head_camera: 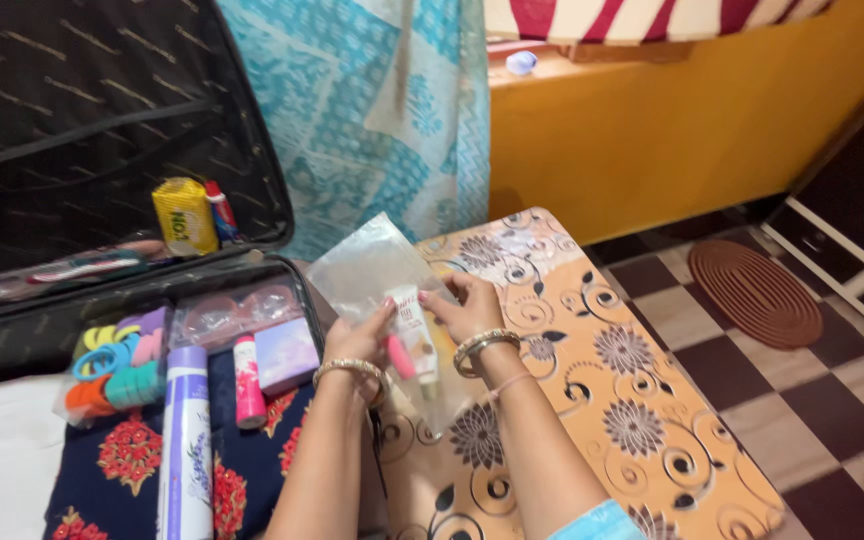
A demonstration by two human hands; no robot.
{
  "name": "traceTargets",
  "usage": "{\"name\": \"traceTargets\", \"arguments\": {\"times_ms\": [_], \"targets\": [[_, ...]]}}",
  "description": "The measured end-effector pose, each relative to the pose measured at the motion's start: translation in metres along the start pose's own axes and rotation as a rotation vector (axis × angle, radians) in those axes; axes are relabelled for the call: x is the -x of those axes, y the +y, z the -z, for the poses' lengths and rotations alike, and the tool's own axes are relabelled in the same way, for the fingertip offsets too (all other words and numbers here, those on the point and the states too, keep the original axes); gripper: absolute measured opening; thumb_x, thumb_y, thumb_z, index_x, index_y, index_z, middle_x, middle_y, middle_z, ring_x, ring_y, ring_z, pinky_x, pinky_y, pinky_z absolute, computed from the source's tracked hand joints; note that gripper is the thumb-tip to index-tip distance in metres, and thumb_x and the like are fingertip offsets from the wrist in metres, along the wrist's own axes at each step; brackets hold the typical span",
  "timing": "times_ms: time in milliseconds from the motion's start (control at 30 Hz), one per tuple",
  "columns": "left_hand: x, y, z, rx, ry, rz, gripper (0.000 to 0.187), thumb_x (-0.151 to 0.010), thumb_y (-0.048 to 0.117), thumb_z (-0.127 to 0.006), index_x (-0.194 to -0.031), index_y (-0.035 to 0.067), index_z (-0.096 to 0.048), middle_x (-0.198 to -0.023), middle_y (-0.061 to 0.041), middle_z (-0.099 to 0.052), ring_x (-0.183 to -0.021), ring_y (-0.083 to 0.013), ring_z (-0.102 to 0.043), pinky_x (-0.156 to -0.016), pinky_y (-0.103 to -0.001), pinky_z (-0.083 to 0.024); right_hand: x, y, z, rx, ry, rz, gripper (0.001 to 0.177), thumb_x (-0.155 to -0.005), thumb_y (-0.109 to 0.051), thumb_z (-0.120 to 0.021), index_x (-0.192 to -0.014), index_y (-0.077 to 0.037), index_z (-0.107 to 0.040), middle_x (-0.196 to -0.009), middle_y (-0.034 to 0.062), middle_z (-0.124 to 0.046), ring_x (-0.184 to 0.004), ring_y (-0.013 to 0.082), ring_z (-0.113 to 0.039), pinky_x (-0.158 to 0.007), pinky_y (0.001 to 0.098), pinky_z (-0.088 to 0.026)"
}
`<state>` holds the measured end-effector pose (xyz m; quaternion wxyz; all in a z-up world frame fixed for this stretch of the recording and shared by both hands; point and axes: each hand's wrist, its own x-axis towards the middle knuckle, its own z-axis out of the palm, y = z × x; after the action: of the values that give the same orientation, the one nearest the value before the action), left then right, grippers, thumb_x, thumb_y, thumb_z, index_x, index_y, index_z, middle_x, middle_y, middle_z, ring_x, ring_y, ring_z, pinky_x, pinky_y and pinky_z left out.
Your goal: The person packs toiletries and personal items into a small suitcase. They place tubes of cream, a plastic bag, and hair accessories into the mesh compartments, then close and zip the suitcase.
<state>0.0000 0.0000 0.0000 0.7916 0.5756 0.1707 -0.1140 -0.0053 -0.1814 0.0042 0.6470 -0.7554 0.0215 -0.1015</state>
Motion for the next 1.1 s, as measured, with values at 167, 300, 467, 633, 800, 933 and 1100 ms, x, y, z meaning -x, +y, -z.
{"name": "traceTargets", "arguments": {"times_ms": [167,300,467,633,800,933,1100], "targets": [[0.013,0.017,-0.002,0.222,0.023,-0.028,0.035,-0.089,0.018,-0.074,-0.120,0.004,-0.066,-0.105,-0.008,-0.076,-0.087,-0.0192,-0.074,-0.071,-0.037,-0.063,-0.013,-0.015,-0.002,-0.188,-0.139,-0.090,0.023,-0.093,-0.015,-0.071,-0.112,-0.001,-0.074,-0.092,0.0045,-0.075,-0.071,0.0138,-0.071,-0.058,0.0242,-0.050],[0.012,0.029,-0.003,0.364,0.022,-0.006,0.035,-0.093,0.030,-0.067,-0.119,0.007,-0.064,-0.098,-0.009,-0.072,-0.077,-0.0238,-0.070,-0.062,-0.044,-0.061,-0.022,-0.038,-0.001,-0.328,-0.178,-0.272,0.028,-0.097,-0.023,-0.060,-0.116,-0.009,-0.074,-0.088,0.0042,-0.073,-0.070,0.0148,-0.074,-0.056,0.0247,-0.051],[0.010,0.045,-0.011,0.373,0.028,-0.035,0.037,-0.095,0.032,-0.068,-0.120,0.005,-0.064,-0.099,-0.011,-0.072,-0.080,-0.0239,-0.072,-0.062,-0.042,-0.063,-0.028,-0.055,-0.008,-0.173,-0.276,-0.025,0.033,-0.086,-0.009,-0.071,-0.119,-0.005,-0.072,-0.095,0.0037,-0.077,-0.074,0.0114,-0.071,-0.064,0.0258,-0.056],[0.021,0.073,-0.011,0.364,0.001,-0.119,0.031,-0.090,0.022,-0.070,-0.117,0.008,-0.066,-0.099,-0.007,-0.075,-0.081,-0.0216,-0.073,-0.061,-0.041,-0.063,-0.040,-0.065,-0.025,-0.028,-0.310,0.057,0.028,-0.087,-0.007,-0.074,-0.113,0.001,-0.073,-0.092,0.0083,-0.078,-0.075,0.0129,-0.071,-0.068,0.0287,-0.058],[0.027,0.121,0.022,0.380,-0.040,-0.305,0.028,-0.088,0.013,-0.075,-0.113,0.004,-0.069,-0.102,-0.007,-0.077,-0.086,-0.0169,-0.074,-0.072,-0.032,-0.063,-0.059,-0.110,-0.058,-0.081,-0.328,0.203,0.027,-0.085,-0.003,-0.072,-0.111,0.000,-0.075,-0.099,0.0054,-0.080,-0.089,0.0088,-0.071,-0.080,0.0264,-0.058],[0.025,0.165,0.069,0.364,0.053,-0.376,0.027,-0.085,0.008,-0.076,-0.110,0.006,-0.067,-0.100,-0.006,-0.075,-0.086,-0.0168,-0.072,-0.073,-0.032,-0.062,-0.062,-0.160,-0.103,0.061,-0.297,0.320,0.027,-0.083,-0.002,-0.068,-0.109,-0.004,-0.076,-0.097,0.0063,-0.082,-0.090,0.0114,-0.075,-0.081,0.0273,-0.058],[0.027,0.208,0.144,0.292,0.214,-0.429,0.046,-0.077,0.001,-0.078,-0.119,0.013,-0.060,-0.106,-0.001,-0.074,-0.090,-0.0108,-0.072,-0.074,-0.026,-0.061,-0.051,-0.217,-0.166,0.336,-0.219,0.317,0.030,-0.082,-0.009,-0.067,-0.109,-0.016,-0.077,-0.094,0.0111,-0.079,-0.089,0.0237,-0.079,-0.077,0.0337,-0.059]]}}
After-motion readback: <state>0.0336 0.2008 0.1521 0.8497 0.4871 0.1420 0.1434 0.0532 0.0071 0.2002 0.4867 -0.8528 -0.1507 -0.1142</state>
